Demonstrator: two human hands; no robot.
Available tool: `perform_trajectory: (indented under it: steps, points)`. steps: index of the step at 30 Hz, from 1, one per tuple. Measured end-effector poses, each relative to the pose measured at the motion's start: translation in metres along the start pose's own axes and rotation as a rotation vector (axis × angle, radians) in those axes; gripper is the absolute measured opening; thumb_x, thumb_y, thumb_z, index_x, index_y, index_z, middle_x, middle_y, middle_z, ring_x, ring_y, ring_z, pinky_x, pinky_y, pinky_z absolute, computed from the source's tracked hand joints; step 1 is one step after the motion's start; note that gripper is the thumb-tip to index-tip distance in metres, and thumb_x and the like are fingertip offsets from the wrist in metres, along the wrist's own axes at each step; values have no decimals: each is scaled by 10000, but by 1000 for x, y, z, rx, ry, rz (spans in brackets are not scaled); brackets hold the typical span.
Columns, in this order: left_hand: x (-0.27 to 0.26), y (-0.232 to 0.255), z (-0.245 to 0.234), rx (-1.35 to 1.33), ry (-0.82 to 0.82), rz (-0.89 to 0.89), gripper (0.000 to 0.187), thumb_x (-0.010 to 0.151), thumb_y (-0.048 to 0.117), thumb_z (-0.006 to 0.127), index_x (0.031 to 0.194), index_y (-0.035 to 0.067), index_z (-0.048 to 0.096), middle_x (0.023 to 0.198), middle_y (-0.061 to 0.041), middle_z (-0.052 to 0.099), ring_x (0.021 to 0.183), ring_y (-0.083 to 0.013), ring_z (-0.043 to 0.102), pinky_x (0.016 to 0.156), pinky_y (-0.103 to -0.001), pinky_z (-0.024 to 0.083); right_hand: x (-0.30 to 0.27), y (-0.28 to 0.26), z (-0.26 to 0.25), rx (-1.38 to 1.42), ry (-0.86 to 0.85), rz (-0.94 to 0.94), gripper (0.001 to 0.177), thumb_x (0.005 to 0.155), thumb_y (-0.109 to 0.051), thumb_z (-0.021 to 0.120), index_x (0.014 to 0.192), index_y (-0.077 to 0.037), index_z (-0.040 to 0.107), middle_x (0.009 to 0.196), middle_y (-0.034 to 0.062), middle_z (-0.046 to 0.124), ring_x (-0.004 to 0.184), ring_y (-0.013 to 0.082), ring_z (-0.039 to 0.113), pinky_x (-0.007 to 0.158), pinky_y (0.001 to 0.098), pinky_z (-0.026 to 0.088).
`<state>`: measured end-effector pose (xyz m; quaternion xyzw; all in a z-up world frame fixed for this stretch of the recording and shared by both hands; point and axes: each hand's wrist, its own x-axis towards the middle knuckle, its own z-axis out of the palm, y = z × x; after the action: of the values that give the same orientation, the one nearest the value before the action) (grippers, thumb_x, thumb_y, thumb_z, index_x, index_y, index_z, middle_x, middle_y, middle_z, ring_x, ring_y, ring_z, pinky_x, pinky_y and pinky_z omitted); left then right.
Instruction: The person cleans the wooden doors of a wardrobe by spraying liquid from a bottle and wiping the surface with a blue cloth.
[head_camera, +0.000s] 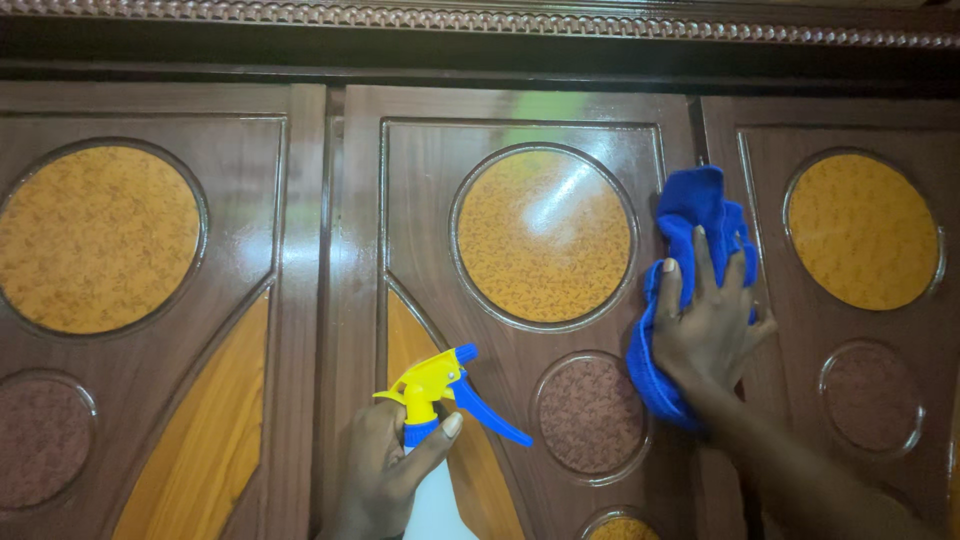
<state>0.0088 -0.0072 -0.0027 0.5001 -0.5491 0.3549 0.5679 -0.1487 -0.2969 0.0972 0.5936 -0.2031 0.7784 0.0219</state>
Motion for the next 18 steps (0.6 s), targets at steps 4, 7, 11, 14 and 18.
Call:
perform_trajectory:
  steps: [4, 7, 11, 14, 18]
  points:
    - [1, -10, 8, 33, 9, -127, 359, 856, 244, 801, 826, -63, 617, 767, -138, 581, 738, -167, 520, 665, -340, 439, -2, 2, 1, 0, 4, 35, 617, 1047, -518, 410, 1572, -205, 496, 1549, 275, 411, 1339, 423, 477, 1095, 689, 218]
    - [7, -4, 11, -78, -5, -209, 272, 793, 222, 808, 813, -28, 702, 753, -100, 661, 703, -118, 577, 636, -306, 467, 0, 10, 2, 29, 22, -51, 620, 1048, -511, 426, 1562, -171, 496, 1533, 278, 432, 1344, 418, 484, 1092, 666, 229]
    - [22, 18, 6, -53, -86, -182, 199, 774, 235, 786, 810, 40, 764, 681, -17, 725, 646, -61, 654, 600, -273, 501, 0, 17, 7, -9, 64, -127, 649, 1025, -493, 499, 1580, -156, 510, 1519, 296, 442, 1321, 433, 491, 1097, 649, 227]
    - [34, 27, 2, 189, -119, -342, 306, 795, 297, 850, 711, 25, 737, 567, -51, 673, 532, -118, 628, 539, -315, 468, -1, 20, 7, 20, 65, -142, 664, 995, -481, 537, 1572, -154, 513, 1501, 284, 459, 1331, 419, 500, 1097, 626, 241]
    - [52, 31, 4, -26, -156, -215, 209, 787, 200, 804, 710, 22, 724, 566, -37, 691, 507, -111, 633, 510, -305, 490, 0, 18, 6, 45, 72, -157, 685, 966, -484, 550, 1563, -149, 512, 1532, 282, 444, 1282, 413, 515, 1068, 616, 255]
